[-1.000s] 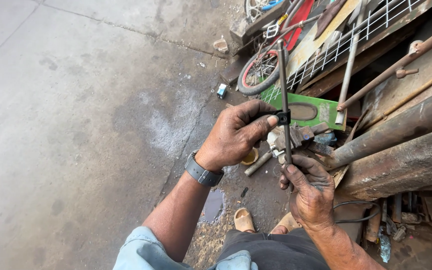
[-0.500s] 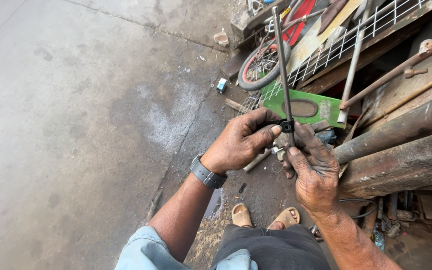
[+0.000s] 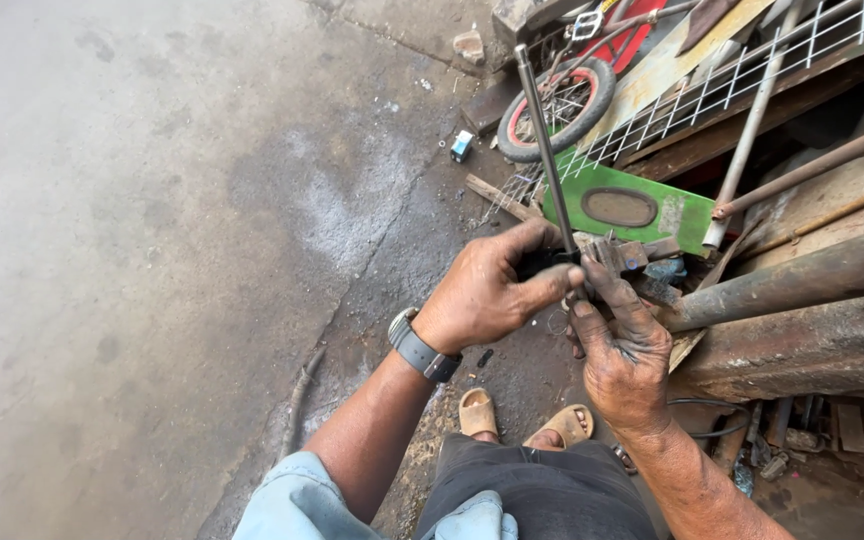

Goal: A person uses a bench vise and a metal rod to adjust and lubricate a component on a bicycle axle or similar rod.

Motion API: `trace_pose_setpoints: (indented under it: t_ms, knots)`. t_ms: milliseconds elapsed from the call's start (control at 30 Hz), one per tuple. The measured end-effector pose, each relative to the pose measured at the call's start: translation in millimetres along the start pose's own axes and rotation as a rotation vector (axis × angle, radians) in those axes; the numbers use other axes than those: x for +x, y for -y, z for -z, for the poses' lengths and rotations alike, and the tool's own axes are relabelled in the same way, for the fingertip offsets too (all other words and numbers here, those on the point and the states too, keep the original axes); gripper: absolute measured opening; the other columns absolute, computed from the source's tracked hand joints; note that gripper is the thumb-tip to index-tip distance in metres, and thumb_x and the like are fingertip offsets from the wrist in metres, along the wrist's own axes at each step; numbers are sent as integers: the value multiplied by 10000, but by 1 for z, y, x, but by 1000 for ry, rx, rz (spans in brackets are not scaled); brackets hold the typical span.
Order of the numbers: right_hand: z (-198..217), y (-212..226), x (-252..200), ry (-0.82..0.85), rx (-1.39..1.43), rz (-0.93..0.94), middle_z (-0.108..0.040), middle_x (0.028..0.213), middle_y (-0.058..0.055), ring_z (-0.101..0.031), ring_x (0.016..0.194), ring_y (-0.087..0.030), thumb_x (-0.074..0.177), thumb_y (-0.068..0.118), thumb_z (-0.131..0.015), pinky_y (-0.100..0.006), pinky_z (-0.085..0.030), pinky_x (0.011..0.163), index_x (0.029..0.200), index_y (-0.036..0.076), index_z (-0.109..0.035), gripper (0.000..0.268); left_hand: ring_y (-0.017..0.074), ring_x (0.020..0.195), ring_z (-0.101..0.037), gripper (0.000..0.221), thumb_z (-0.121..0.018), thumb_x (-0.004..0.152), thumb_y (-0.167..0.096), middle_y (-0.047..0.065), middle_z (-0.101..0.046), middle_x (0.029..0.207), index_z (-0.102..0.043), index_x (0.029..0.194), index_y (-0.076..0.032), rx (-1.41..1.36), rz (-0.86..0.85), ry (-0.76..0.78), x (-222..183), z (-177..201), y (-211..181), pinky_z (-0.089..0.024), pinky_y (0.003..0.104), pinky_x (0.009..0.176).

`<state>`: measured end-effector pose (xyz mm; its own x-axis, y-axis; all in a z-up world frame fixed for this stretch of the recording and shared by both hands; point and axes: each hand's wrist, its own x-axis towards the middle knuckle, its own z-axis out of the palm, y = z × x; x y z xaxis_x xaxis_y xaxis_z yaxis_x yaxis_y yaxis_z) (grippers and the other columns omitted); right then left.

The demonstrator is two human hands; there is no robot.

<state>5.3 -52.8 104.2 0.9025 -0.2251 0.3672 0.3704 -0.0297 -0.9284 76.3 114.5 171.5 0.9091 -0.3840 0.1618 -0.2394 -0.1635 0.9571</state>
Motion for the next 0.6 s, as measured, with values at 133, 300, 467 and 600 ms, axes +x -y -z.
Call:
trace_pose_setpoints:
  t_ms: [133,300,467,600]
  knots:
    - [9,-25,-12,6,28,10,-714,1031,-279,-742,779,-239,970,-82,-630,-295,-623,504,1365,-49,-620,396,516,860,-714,199,-727,946,-254,232,-702,844,-674,1059,-99,51,-138,-29,-14,-2,-9,-561,559,651]
    - [20,-50,-16,27,145,41,-693,1125,-413,-765,986,-448,894,-122,-669,-454,-696,694,1265,-178,-569,389,347,813,-728,74,-724,988,-200,78,-666,830,-696,1001,-133,170,-508,-130,-32,-4,-8,-613,438,676]
    - [6,-33,-13,102,-22,204,-714,1122,-258,-709,1152,-430,1005,92,-631,-499,-623,915,1083,-91,-642,199,311,762,-708,96,-697,1007,-220,67,-694,878,-734,998,-132,205,-602,-143,-43,-9,3,-595,399,674]
    - [-9,-49,-21,82,93,224,-677,1128,-255,-665,1190,-396,978,316,-655,-499,-589,996,1116,-96,-608,437,285,748,-716,104,-737,982,-233,61,-710,860,-740,962,-131,177,-583,-163,-47,-15,8,-572,374,660]
